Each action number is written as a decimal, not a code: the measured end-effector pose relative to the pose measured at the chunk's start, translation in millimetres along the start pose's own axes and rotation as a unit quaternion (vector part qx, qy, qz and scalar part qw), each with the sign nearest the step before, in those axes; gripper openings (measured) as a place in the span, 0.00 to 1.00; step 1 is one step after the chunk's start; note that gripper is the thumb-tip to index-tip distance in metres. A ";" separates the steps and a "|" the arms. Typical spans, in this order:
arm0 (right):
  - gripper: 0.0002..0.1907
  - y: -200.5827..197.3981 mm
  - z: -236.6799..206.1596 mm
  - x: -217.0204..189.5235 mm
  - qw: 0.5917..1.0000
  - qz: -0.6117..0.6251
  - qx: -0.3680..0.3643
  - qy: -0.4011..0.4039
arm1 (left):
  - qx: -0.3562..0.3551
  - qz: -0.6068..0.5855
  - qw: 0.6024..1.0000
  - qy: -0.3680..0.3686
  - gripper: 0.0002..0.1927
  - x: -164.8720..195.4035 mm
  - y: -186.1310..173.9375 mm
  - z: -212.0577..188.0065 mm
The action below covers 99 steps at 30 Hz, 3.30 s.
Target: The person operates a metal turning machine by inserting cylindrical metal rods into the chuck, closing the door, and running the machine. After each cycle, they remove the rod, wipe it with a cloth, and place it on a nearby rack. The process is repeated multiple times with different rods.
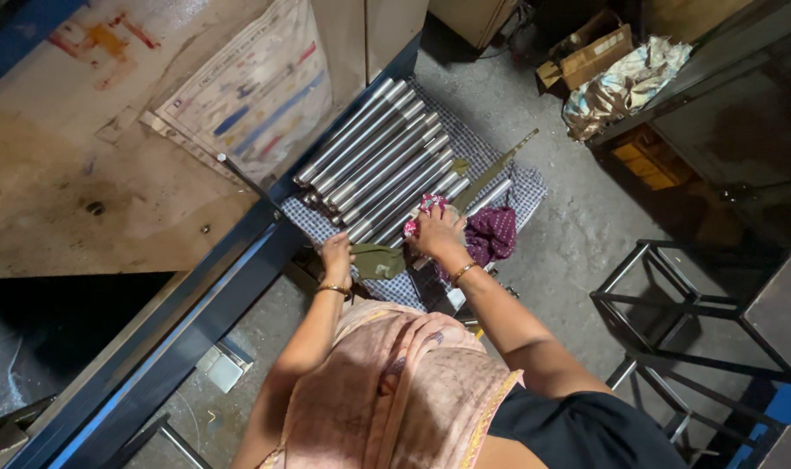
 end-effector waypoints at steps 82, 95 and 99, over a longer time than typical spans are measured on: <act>0.20 -23.6 -207.4 -621.9 0.440 0.628 -0.161 -0.622 | 0.577 0.394 0.595 0.397 0.18 226.2 -601.1 -376.8; 0.19 -31.7 -132.5 -761.3 0.420 0.634 -0.170 -0.626 | 0.613 0.431 0.574 0.330 0.26 191.3 -648.5 -341.0; 0.19 -30.6 -120.1 -770.1 0.418 0.644 -0.192 -0.611 | 0.632 0.443 0.547 0.325 0.25 190.1 -650.6 -338.8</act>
Point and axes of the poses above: each hand's wrist, its own z-axis towards the middle knuckle, its own y-axis out of the palm, x = y × z, the point moved 3 cm from there along z, towards the middle knuckle, and after that the axes turned 11 degrees about -x, right-handed, at the moved point
